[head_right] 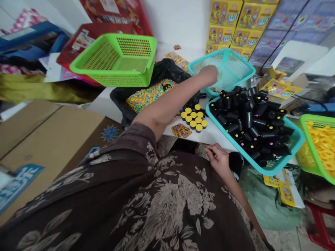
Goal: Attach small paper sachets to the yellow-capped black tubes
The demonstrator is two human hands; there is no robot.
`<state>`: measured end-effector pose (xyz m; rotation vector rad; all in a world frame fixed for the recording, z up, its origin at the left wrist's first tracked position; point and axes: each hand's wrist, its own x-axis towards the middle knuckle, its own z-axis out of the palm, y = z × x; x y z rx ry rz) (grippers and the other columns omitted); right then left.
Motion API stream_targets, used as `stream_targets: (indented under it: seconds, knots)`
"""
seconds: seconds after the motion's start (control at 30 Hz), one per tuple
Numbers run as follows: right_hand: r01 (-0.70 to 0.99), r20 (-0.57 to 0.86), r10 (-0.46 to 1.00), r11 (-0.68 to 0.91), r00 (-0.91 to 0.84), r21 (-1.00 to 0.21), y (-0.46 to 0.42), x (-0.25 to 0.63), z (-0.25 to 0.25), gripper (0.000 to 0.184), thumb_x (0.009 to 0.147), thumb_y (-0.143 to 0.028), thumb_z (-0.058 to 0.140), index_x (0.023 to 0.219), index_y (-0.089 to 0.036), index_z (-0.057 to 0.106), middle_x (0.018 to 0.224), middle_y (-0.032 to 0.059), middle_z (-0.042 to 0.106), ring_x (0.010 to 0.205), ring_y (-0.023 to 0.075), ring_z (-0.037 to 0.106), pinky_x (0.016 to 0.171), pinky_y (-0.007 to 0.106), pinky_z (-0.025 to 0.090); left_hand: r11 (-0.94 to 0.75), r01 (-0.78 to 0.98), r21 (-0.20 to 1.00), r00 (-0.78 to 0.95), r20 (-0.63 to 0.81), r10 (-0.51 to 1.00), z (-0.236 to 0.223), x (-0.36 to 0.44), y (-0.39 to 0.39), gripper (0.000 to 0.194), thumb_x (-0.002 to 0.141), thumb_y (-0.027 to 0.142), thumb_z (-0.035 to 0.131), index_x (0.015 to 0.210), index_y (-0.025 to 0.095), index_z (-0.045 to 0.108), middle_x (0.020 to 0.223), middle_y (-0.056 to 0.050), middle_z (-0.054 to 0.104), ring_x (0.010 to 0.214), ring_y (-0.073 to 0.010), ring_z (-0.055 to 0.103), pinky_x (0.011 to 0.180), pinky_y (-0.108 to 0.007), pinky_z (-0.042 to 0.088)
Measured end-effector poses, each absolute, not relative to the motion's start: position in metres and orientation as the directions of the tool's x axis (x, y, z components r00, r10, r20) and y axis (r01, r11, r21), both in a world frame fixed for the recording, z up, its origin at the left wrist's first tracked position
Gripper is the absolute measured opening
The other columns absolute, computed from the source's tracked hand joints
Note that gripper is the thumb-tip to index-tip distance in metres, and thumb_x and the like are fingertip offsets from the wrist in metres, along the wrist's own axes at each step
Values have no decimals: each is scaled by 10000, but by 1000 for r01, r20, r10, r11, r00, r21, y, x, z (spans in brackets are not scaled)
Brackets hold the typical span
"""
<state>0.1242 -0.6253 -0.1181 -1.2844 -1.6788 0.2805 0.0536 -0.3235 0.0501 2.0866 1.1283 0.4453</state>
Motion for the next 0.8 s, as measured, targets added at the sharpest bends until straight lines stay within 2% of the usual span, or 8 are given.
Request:
stream_targets:
  seconds: [0.13, 0.23, 0.33, 0.4, 0.47, 0.57, 0.67, 0.8]
  knots:
    - [604, 550, 835, 440, -3, -665, -620, 121, -121, 133, 1012, -292, 685, 955, -209, 772, 780, 18, 735, 668, 166, 692, 627, 286, 569, -426, 574, 699, 436, 179, 882, 29, -7, -391, 297, 1063, 261, 534, 798, 131, 560, 1235, -130, 677, 1436, -292, 491, 1126, -341, 337]
    - [591, 548, 836, 447, -10, -671, -617, 119, -123, 116, 1003, -277, 696, 944, -212, 772, 774, 12, 734, 653, 161, 679, 621, 286, 555, -393, 503, 770, 260, 299, 918, -23, -64, -451, 255, 981, 291, 697, 770, 187, 598, 953, -90, 699, 1126, -265, 658, 982, -310, 445]
    - [586, 512, 858, 398, 34, -706, -612, 115, -124, 146, 1005, -306, 685, 920, -221, 768, 752, 9, 716, 647, 168, 661, 628, 300, 547, -198, 731, 653, 177, 98, 979, -63, -104, -480, 118, 974, 281, 684, 1036, 186, 717, 1005, -115, 732, 1035, -283, 709, 911, -329, 492]
    - [610, 484, 872, 341, 80, -715, -606, 112, -124, 199, 1009, -359, 668, 891, -228, 761, 753, 19, 708, 665, 183, 654, 652, 322, 551, -111, 892, 438, 147, -51, 988, -73, -116, -480, 365, 1016, 276, 601, 1364, 181, 657, 1131, -156, 756, 1051, -303, 732, 895, -356, 519]
    - [666, 483, 868, 292, 117, -687, -598, 110, -124, 247, 1010, -400, 647, 862, -230, 746, 754, 30, 696, 679, 196, 643, 673, 338, 551, -125, 958, 257, 162, -128, 978, -75, -120, -469, 454, 1060, 256, 485, 1495, 172, 584, 1195, -190, 760, 1067, -315, 746, 878, -374, 540]
    - [776, 509, 851, 234, 127, -586, -585, 108, -122, 278, 1015, -443, 618, 885, -226, 734, 765, 42, 679, 701, 205, 636, 697, 343, 549, -247, 955, 166, 271, -141, 952, -75, -119, -451, 404, 1035, 144, 443, 1332, 142, 716, 1209, -194, 767, 1109, -310, 745, 881, -359, 546]
    - [862, 508, 854, 171, 112, -477, -572, 107, -122, 314, 1021, -507, 593, 1015, -222, 726, 857, 60, 694, 731, 213, 638, 704, 341, 544, -345, 918, 197, 366, -87, 926, -78, -119, -442, 345, 978, 86, 523, 1208, 149, 773, 1188, -160, 779, 1125, -288, 738, 881, -316, 537]
    - [931, 459, 882, 73, 107, -359, -554, 101, -125, 425, 1006, -574, 582, 1185, -202, 684, 1055, 122, 702, 757, 239, 643, 658, 348, 513, -328, 912, 247, 329, 38, 944, -82, -122, -455, 299, 1062, 246, 515, 1191, 138, 763, 1145, -161, 773, 1056, -264, 745, 812, -294, 531]
